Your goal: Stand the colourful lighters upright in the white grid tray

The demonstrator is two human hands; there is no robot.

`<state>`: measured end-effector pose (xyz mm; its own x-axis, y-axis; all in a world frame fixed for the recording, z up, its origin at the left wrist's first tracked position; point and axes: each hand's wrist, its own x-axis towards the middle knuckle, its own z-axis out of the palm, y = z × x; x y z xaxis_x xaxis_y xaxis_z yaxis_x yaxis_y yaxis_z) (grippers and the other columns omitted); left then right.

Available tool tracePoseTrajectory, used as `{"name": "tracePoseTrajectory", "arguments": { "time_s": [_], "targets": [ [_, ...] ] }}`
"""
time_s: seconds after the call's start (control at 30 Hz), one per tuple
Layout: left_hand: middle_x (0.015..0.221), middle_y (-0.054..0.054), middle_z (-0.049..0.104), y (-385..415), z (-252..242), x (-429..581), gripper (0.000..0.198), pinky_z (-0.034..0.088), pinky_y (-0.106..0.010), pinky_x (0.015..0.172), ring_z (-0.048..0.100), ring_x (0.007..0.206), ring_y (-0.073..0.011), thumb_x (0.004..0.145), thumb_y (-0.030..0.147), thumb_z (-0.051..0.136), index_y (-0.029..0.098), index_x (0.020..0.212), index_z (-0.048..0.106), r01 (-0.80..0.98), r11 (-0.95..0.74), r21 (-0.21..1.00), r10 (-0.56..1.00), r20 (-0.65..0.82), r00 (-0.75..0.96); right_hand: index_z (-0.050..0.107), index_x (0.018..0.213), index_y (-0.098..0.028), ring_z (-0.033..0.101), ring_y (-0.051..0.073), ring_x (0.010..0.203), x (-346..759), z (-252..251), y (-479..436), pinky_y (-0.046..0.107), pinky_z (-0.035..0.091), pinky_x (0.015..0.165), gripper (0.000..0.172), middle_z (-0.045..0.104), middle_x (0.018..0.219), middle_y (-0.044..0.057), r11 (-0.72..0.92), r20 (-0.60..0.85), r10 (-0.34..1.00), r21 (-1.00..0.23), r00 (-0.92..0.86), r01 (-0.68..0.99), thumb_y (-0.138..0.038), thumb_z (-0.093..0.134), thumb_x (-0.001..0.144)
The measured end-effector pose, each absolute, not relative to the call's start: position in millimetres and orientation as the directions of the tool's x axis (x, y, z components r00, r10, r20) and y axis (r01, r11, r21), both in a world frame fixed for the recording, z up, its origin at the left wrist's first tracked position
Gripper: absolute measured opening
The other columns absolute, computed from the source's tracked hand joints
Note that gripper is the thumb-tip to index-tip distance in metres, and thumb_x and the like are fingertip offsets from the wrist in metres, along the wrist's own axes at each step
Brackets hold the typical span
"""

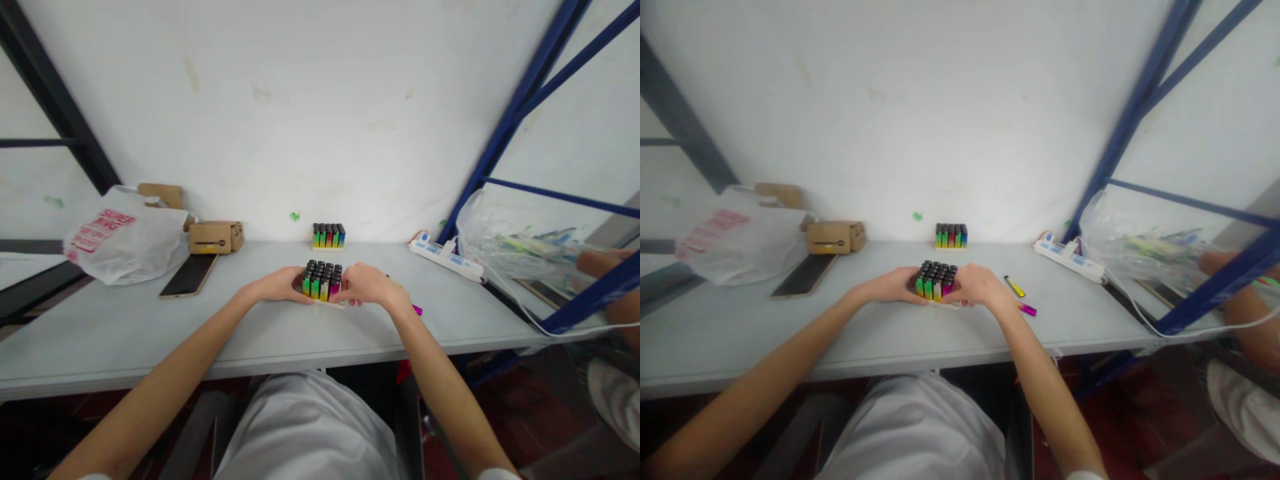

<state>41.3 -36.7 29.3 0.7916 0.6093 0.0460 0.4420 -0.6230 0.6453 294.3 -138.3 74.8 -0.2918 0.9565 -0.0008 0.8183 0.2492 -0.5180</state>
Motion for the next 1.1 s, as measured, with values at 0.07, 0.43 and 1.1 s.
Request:
{"name": "tracePoseTrajectory", "arguments": {
  "time_s": [0.07, 0.43, 1.1],
  "targets": [
    [0.109, -0.007, 0.077, -36, 29, 41, 0.073, 0.053, -0.034, 0.08, 0.068, 0.095, -0.0285, 0.067, 0.062, 0.088, 0.017, 0.122, 0.069, 0.441, -0.622, 0.647, 0.603, 0.037, 0.797, 0.071, 0.06, -0.02, 0.061, 0.018, 0.046, 312, 78, -137, 0.029, 0.042, 0.052, 0.052, 0.067, 0.052, 0.004, 0.233, -0.056, 0.946, -0.572, -0.321, 0.786, -0.067, 0.083, 0.078],
    [0.095, -0.005, 0.071, -29, 23, 41, 0.069, 0.049, -0.032, 0.071, 0.063, 0.083, -0.0256, 0.064, 0.07, 0.085, 0.018, 0.106, 0.068, 0.489, -0.659, 0.572, 0.619, 0.043, 0.784, 0.077, 0.105, -0.014, 0.075, 0.024, 0.085, 444, 54, -116, 0.031, 0.053, 0.074, 0.03, 0.082, 0.103, 0.015, -0.132, -0.085, 0.99, -0.331, 0.11, 0.934, -0.04, 0.077, 0.09],
    [0.094, -0.005, 0.071, -33, 27, 42, 0.069, 0.048, -0.032, 0.069, 0.064, 0.081, -0.025, 0.063, 0.069, 0.086, 0.017, 0.105, 0.067, 0.504, -0.646, 0.573, 0.635, 0.038, 0.771, 0.053, 0.087, -0.023, 0.03, 0.009, 0.049, 367, 68, -115, 0.023, 0.025, 0.046, 0.052, 0.038, 0.062, -0.008, 0.266, 0.275, 0.961, -0.882, -0.034, 0.388, -0.075, 0.056, 0.094]
  ]
}}
